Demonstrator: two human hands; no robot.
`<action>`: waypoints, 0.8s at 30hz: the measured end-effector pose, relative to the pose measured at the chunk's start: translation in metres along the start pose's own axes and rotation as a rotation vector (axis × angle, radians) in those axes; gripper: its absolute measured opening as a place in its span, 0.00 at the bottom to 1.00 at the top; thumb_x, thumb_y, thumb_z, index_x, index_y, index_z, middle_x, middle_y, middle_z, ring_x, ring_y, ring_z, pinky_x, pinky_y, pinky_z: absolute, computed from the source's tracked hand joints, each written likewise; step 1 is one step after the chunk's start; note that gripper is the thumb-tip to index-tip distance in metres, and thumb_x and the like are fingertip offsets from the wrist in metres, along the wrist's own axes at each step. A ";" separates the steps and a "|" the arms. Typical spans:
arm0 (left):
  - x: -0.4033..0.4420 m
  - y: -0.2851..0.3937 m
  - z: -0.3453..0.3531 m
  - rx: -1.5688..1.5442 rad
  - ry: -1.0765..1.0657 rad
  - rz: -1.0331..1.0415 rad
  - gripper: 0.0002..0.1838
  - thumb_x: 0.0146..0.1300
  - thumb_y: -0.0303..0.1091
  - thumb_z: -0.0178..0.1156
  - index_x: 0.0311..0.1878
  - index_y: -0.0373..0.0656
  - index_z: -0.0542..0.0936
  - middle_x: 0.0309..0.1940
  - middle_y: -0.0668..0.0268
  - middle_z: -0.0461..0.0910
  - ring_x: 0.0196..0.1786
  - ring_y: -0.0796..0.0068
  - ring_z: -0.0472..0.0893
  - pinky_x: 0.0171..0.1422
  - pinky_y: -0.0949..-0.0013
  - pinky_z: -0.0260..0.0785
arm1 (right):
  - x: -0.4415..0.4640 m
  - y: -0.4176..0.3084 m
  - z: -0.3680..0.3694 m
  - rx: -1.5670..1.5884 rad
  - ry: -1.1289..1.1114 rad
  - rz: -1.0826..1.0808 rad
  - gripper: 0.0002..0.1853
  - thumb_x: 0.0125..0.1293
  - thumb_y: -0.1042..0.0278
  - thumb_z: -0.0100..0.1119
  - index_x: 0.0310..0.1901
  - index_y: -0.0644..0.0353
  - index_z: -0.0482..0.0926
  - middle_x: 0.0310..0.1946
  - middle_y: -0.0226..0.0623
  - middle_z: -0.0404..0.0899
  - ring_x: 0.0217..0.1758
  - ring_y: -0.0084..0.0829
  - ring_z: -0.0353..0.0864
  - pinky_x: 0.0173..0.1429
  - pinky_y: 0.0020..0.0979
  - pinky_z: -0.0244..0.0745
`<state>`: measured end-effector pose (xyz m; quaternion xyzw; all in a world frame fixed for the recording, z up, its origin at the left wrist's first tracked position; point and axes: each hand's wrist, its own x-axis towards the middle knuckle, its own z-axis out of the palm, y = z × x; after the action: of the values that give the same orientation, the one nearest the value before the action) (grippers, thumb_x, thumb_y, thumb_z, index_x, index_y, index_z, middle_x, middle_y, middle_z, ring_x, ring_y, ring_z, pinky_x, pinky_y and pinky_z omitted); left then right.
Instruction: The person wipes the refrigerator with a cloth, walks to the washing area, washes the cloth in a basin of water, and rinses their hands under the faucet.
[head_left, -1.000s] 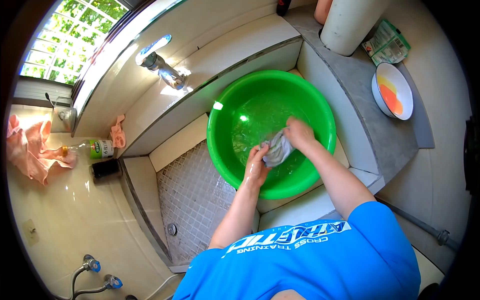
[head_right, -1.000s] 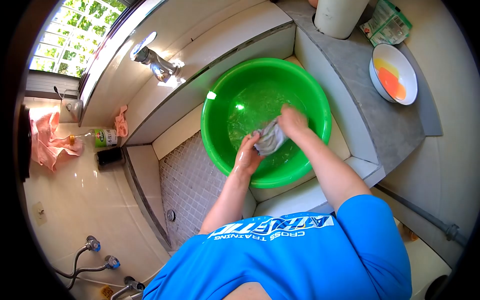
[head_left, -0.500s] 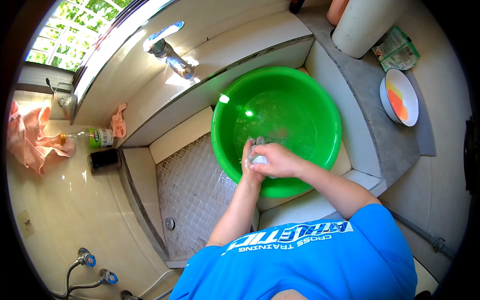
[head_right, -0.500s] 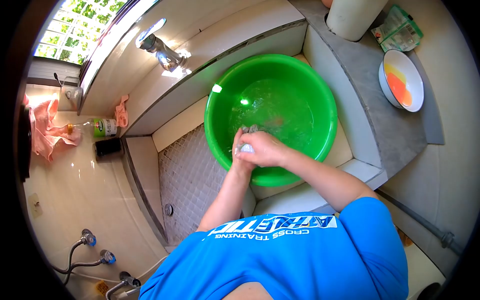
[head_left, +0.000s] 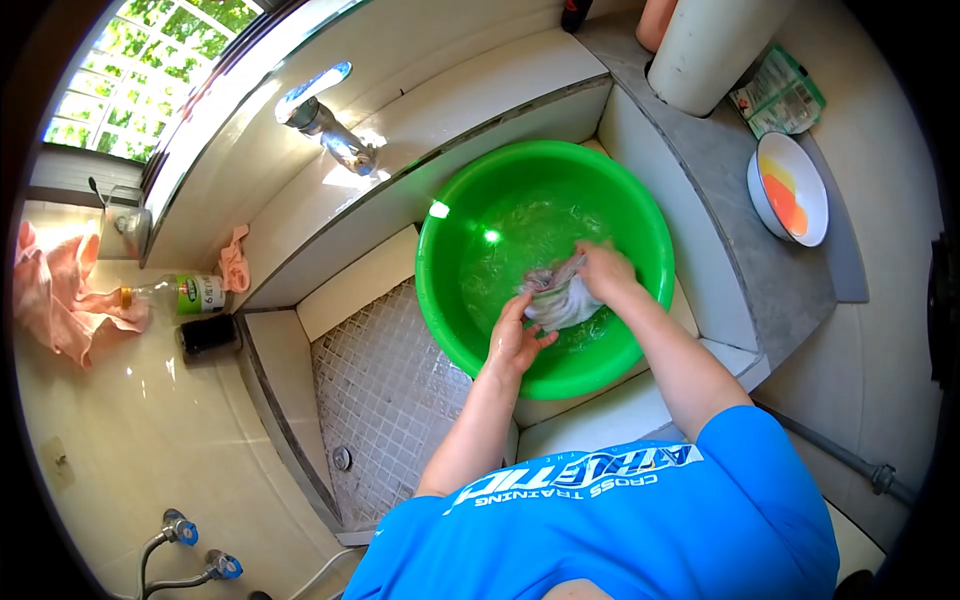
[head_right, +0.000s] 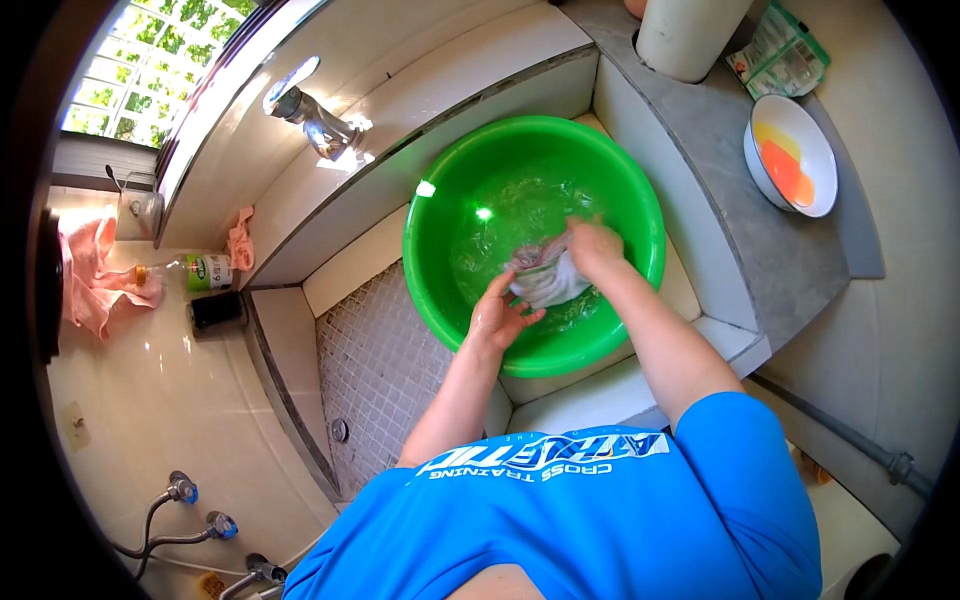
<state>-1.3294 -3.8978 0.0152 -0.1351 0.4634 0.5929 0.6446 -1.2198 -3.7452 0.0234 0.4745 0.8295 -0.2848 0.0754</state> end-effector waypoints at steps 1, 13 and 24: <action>0.000 0.000 -0.001 -0.017 0.041 -0.006 0.28 0.56 0.46 0.56 0.59 0.54 0.60 0.64 0.59 0.49 0.62 0.53 0.56 0.57 0.42 0.54 | 0.000 0.001 -0.004 -0.064 0.060 0.049 0.20 0.52 0.61 0.57 0.49 0.53 0.71 0.47 0.50 0.69 0.42 0.47 0.75 0.44 0.41 0.71; 0.018 -0.006 -0.014 -0.188 0.100 0.038 0.24 0.60 0.52 0.46 0.53 0.46 0.66 0.51 0.56 0.66 0.52 0.56 0.67 0.53 0.48 0.62 | -0.031 -0.051 0.007 0.444 -0.388 -0.529 0.21 0.46 0.52 0.61 0.40 0.56 0.77 0.34 0.45 0.78 0.39 0.42 0.77 0.43 0.36 0.71; 0.007 0.000 0.004 -0.318 -0.081 -0.066 0.22 0.64 0.52 0.39 0.51 0.46 0.68 0.44 0.60 0.74 0.45 0.63 0.76 0.48 0.57 0.70 | -0.027 -0.063 -0.001 0.290 -0.233 -0.227 0.20 0.54 0.46 0.52 0.37 0.54 0.78 0.34 0.42 0.78 0.38 0.42 0.77 0.41 0.40 0.71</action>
<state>-1.3290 -3.8908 0.0121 -0.2263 0.3329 0.6422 0.6523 -1.2578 -3.7891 0.0604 0.3479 0.8136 -0.4607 0.0691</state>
